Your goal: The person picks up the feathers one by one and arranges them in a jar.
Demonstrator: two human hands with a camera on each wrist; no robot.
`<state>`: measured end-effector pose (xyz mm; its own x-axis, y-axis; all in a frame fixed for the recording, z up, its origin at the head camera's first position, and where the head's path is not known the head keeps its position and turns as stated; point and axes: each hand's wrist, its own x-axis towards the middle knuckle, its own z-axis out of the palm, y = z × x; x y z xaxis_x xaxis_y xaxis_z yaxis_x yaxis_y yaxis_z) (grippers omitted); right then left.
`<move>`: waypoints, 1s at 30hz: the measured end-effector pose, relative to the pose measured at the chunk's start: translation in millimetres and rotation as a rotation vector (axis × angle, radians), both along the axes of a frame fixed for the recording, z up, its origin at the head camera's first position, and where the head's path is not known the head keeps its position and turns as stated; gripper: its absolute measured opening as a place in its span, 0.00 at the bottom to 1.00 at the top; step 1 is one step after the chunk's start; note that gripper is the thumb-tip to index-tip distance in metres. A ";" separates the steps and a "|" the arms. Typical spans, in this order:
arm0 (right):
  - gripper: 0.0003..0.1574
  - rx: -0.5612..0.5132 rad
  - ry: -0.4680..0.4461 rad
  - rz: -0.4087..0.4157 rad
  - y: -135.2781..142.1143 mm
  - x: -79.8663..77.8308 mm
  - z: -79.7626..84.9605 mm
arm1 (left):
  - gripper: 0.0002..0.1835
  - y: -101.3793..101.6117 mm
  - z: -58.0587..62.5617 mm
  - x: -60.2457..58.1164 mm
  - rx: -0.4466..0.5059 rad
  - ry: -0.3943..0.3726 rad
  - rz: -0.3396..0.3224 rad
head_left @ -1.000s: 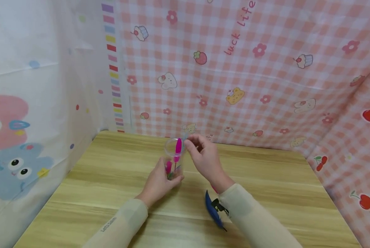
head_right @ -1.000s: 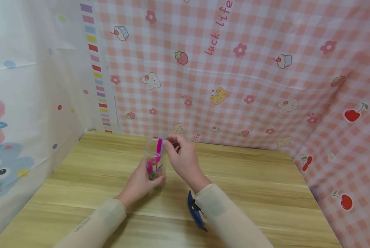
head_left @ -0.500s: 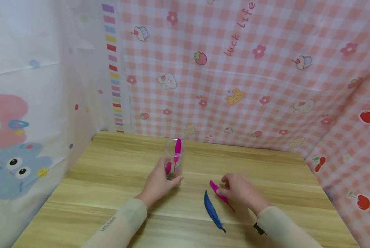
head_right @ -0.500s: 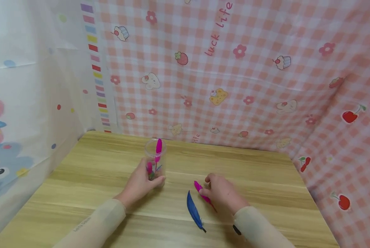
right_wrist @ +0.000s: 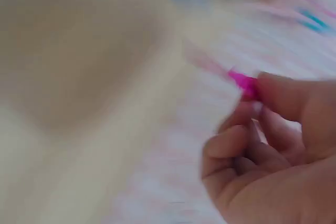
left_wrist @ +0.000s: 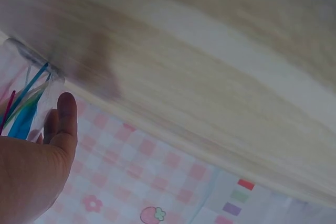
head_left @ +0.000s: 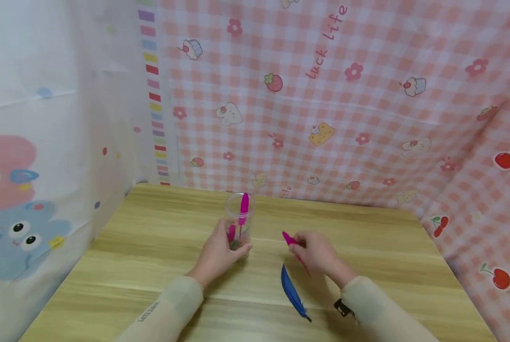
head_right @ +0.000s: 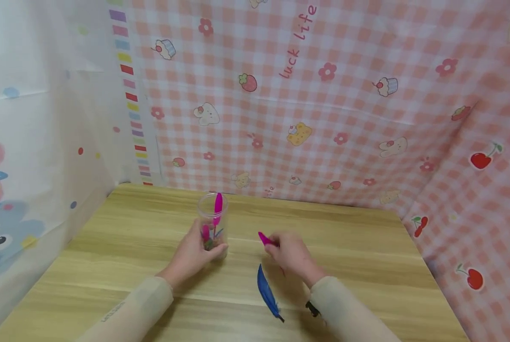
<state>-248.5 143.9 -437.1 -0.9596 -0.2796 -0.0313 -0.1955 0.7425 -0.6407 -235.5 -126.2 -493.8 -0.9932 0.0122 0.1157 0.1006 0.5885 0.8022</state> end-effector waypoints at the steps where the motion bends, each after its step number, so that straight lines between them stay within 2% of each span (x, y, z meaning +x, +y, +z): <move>1: 0.07 -0.115 0.042 -0.024 -4.1 -2.0 15.2 | 0.44 0.4 0.8 -0.2 0.003 0.004 -0.003; 3: 0.11 -0.337 0.147 -0.052 -15.8 -5.5 50.4 | 0.44 0.6 1.7 -0.8 0.005 0.010 -0.004; 5: 0.12 -0.515 0.287 -0.032 -31.9 -8.0 81.9 | 0.44 0.4 2.0 -1.2 0.007 0.015 -0.002; 6: 0.12 -0.553 0.346 -0.022 -41.1 -8.5 94.9 | 0.44 0.2 2.4 -1.1 0.009 0.015 0.000; 8: 0.11 -0.570 0.437 0.018 -59.2 -10.3 109.1 | 0.44 0.0 1.9 -0.8 0.009 0.014 0.001; 10: 0.10 -0.517 0.447 0.048 -74.8 -12.2 111.9 | 0.44 0.2 0.7 -0.6 0.016 0.015 -0.001; 14: 0.11 -0.390 0.354 0.053 -84.0 -14.0 93.6 | 0.43 2.8 -2.2 -0.7 0.029 0.011 -0.014; 18: 0.14 -0.334 0.289 0.012 -61.3 -8.5 68.8 | 0.44 6.6 -3.0 -1.2 0.029 0.019 -0.027; 19: 0.14 -0.290 0.273 0.004 -53.1 -5.8 62.2 | 0.45 7.4 -3.1 -1.3 0.025 0.025 -0.027; 21: 0.15 -0.127 0.208 0.013 -36.1 0.2 46.1 | 0.44 8.1 -3.0 -1.5 0.018 0.036 -0.024; 24: 0.25 0.156 0.010 0.065 -16.8 12.6 17.0 | 0.43 7.2 -2.7 -1.1 0.006 0.036 -0.005; 26: 0.33 0.292 -0.091 0.103 -9.9 20.9 -4.4 | 0.43 5.4 -2.3 -0.3 0.002 0.029 0.004; 28: 0.37 0.345 -0.136 0.107 -8.3 28.7 -22.4 | 0.42 4.1 -2.0 0.1 0.006 0.017 0.009; 30: 0.36 0.347 -0.117 0.112 -10.8 32.1 -33.4 | 0.42 1.8 -0.6 -0.1 0.011 0.014 0.006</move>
